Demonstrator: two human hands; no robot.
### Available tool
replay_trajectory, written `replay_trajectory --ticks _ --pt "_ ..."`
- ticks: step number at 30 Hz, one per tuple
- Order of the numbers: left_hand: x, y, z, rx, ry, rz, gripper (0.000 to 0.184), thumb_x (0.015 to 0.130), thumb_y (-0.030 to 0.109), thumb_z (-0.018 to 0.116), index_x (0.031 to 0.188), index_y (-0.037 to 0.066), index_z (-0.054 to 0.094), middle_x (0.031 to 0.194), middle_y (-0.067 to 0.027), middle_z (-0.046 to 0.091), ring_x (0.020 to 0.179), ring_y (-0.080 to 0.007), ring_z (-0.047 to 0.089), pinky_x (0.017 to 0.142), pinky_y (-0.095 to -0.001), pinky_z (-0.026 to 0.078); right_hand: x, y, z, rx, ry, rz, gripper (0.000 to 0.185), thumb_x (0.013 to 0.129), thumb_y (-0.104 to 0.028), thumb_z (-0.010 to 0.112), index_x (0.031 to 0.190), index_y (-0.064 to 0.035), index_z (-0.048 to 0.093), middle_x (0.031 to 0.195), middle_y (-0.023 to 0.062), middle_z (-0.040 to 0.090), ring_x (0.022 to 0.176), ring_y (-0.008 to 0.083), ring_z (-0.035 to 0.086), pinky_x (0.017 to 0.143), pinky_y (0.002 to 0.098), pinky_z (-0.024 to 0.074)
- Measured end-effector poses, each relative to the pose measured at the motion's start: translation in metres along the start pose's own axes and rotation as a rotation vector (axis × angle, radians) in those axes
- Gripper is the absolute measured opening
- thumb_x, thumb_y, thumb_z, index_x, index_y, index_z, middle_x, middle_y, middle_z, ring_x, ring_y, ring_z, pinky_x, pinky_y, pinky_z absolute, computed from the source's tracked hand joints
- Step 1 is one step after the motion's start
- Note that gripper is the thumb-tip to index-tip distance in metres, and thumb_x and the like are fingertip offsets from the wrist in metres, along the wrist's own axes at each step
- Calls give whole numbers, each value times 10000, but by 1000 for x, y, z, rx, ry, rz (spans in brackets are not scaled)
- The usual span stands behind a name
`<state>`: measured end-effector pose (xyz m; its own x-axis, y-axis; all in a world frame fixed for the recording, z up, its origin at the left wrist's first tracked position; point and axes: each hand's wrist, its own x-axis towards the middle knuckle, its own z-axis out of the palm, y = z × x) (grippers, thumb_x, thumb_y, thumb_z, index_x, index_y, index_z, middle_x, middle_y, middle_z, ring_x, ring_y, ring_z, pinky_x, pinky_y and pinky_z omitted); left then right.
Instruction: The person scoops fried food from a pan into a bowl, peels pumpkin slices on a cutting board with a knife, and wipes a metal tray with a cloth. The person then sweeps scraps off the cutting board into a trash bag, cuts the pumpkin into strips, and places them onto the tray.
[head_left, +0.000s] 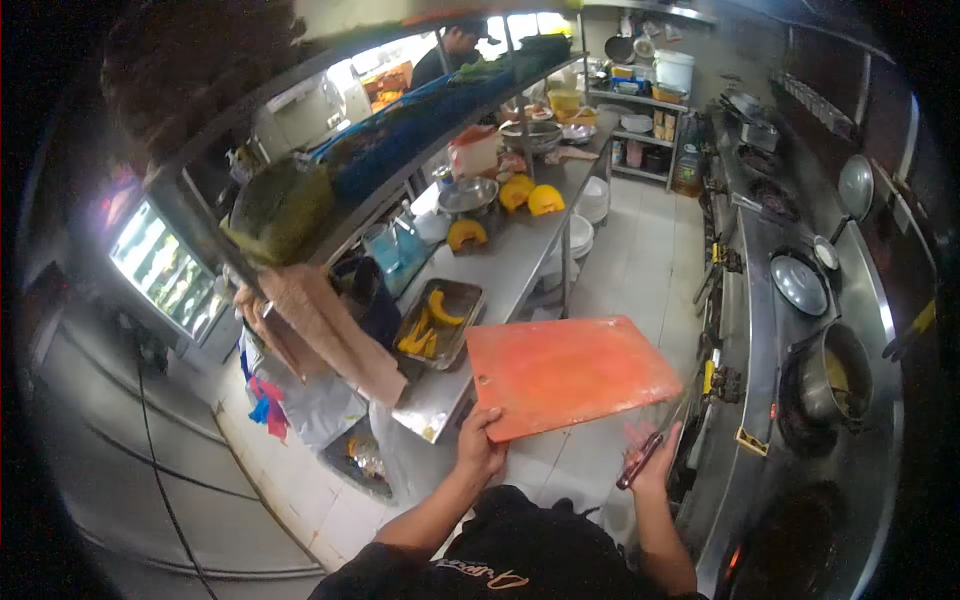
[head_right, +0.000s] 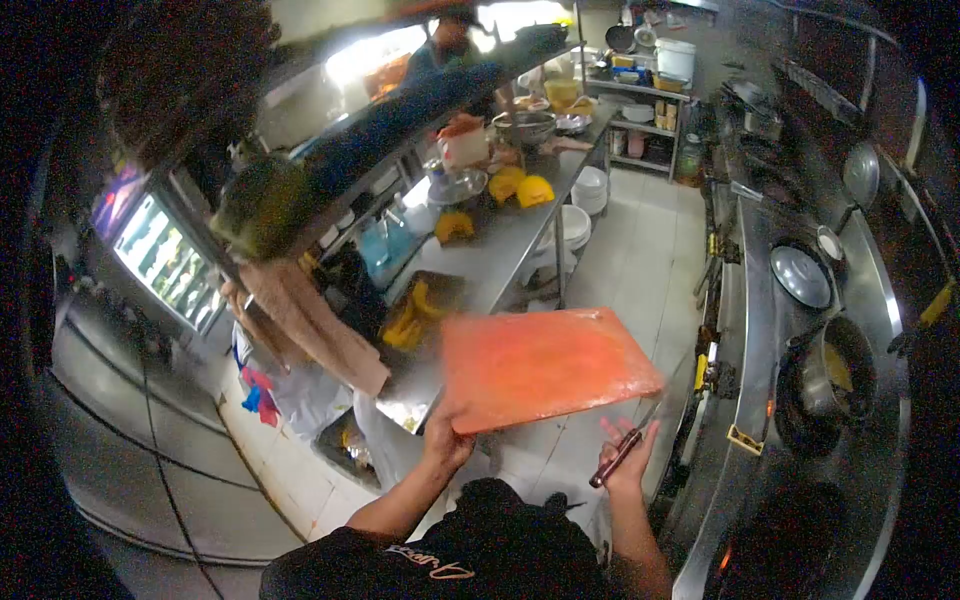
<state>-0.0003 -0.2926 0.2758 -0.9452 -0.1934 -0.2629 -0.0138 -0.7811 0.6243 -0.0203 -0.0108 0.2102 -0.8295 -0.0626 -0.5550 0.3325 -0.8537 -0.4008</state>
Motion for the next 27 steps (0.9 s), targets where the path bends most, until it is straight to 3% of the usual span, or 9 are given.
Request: replay_trajectory --ticks 3,7,11,17,19,22,25,27 --pt "37 -12 2 78 39 -60 468 796 43 524 1254 32 428 1171 -89 548 1063 -222 560 909 -379 466 28 -22 32 68 -32 -151 717 814 -713 419 1236 -134 428 1089 190 592 383 116 398 340 268 353" --pt "82 -25 17 -16 -69 -9 577 777 46 531 1335 47 383 1290 -95 494 1174 -269 488 973 -427 412 87 -47 49 24 -97 -228 703 826 -694 419 1299 -173 402 1205 170 537 395 119 404 363 255 352" --pt "141 -45 8 -87 -101 -72 605 788 63 526 1359 41 325 1348 -117 436 1232 -289 440 1029 -438 373 153 -79 90 -48 -131 -247 631 836 -647 445 1262 -182 433 1206 159 502 401 143 424 379 284 371" --pt "224 -79 -21 -148 -94 -139 539 843 126 509 1349 62 337 1356 -133 427 1244 -335 426 998 -550 381 258 -100 131 -154 -171 -105 545 881 -591 412 1264 -206 452 1255 107 485 404 137 422 381 285 370" --pt "245 -88 -32 -137 -9 -164 519 857 152 514 1340 66 348 1352 -135 432 1235 -346 434 970 -589 389 292 -103 138 -199 -185 -52 514 886 -572 410 1224 -191 471 1162 81 525 410 147 421 382 305 362" --pt "258 -88 -42 -86 88 -275 505 866 194 523 1332 79 364 1348 -127 441 1227 -346 443 953 -595 394 337 -95 126 -249 -203 41 485 891 -552 403 1170 -166 493 1078 51 546 428 158 408 399 318 339" --pt "259 -77 -30 -99 117 -209 547 862 184 505 1367 86 319 1349 -123 455 1197 -367 468 901 -562 447 355 -87 139 -220 -188 122 466 897 -532 410 1158 -157 503 1074 48 548 434 164 424 402 332 365" --pt "269 -84 -49 -114 211 -204 536 865 236 517 1356 102 348 1344 -115 457 1214 -357 450 926 -581 409 373 -82 145 -236 -207 221 445 899 -513 437 1149 -153 512 1094 51 540 436 178 458 420 355 410"
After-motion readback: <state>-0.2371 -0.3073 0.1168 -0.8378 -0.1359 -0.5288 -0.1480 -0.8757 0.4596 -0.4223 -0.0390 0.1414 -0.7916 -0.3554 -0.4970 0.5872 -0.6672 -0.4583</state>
